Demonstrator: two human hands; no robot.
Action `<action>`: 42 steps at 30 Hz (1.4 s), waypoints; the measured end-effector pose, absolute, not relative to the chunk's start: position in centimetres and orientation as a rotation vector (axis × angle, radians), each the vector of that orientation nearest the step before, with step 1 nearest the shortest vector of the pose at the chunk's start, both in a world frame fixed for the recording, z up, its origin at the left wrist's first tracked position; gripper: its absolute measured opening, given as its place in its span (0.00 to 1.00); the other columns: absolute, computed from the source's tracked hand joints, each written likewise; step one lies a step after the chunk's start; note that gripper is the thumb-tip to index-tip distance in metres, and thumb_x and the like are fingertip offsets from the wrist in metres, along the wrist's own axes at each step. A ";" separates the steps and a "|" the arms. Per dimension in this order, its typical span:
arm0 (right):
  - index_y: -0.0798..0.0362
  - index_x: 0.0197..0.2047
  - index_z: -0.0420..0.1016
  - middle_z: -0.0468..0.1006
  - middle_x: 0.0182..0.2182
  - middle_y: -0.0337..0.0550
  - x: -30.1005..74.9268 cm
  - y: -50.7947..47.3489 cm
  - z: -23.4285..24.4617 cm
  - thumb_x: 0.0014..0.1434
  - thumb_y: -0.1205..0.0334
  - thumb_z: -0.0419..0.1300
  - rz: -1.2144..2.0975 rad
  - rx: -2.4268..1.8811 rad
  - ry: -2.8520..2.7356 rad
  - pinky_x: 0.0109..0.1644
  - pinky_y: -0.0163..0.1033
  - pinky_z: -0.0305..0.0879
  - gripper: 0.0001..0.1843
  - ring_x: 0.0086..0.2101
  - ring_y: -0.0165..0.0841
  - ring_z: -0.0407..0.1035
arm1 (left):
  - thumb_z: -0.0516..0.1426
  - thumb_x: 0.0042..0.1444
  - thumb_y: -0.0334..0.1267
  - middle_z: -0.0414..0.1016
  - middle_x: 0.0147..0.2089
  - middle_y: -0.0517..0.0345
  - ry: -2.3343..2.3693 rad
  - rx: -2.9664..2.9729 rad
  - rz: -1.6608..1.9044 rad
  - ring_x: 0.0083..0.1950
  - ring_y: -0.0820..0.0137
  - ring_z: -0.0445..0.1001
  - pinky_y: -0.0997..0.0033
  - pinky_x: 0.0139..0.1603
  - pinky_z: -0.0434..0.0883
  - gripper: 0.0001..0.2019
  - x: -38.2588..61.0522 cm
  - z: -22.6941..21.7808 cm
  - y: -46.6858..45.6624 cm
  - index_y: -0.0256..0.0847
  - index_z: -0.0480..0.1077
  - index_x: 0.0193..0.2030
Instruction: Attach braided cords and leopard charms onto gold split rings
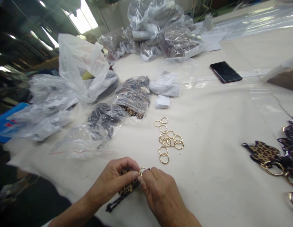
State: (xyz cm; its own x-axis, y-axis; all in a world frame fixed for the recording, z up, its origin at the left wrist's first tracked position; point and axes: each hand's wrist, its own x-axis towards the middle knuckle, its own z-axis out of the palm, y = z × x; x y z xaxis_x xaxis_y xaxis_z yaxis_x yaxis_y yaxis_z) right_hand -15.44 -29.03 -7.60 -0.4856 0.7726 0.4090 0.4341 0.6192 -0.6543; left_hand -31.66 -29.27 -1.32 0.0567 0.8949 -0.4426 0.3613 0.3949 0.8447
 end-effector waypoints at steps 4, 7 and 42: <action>0.53 0.28 0.63 0.66 0.22 0.40 -15.3 -28.9 -7.7 0.66 0.63 0.44 0.650 -0.961 -2.132 0.25 0.33 0.54 0.15 0.22 0.29 0.61 | 0.60 0.48 0.39 0.68 0.24 0.62 1.544 1.096 0.630 0.25 0.77 0.63 0.81 0.26 0.62 0.08 -31.8 -1.3 -29.1 0.36 0.70 0.31; 0.53 0.28 0.63 0.67 0.22 0.40 -15.4 -28.9 -7.9 0.66 0.62 0.43 0.658 -0.975 -2.132 0.25 0.33 0.55 0.16 0.22 0.29 0.61 | 0.61 0.46 0.38 0.66 0.23 0.64 1.550 1.015 0.627 0.24 0.78 0.62 0.81 0.25 0.60 0.08 -32.0 -1.0 -29.0 0.36 0.69 0.31; 0.53 0.27 0.63 0.67 0.21 0.37 -15.3 -29.0 -7.9 0.67 0.61 0.40 0.821 -0.969 -2.076 0.24 0.33 0.53 0.19 0.21 0.29 0.62 | 0.65 0.44 0.35 0.67 0.28 0.61 1.260 0.743 0.660 0.29 0.78 0.65 0.80 0.31 0.62 0.06 -31.7 -2.1 -27.8 0.34 0.73 0.27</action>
State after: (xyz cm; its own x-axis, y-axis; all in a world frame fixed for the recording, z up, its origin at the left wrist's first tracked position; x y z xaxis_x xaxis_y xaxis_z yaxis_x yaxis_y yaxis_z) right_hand -15.34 -29.01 -7.88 -0.4804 0.8172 0.3185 0.3783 0.5206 -0.7654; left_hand -31.73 -27.80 -2.09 0.1874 0.7871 -0.5877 -0.0353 0.6033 0.7967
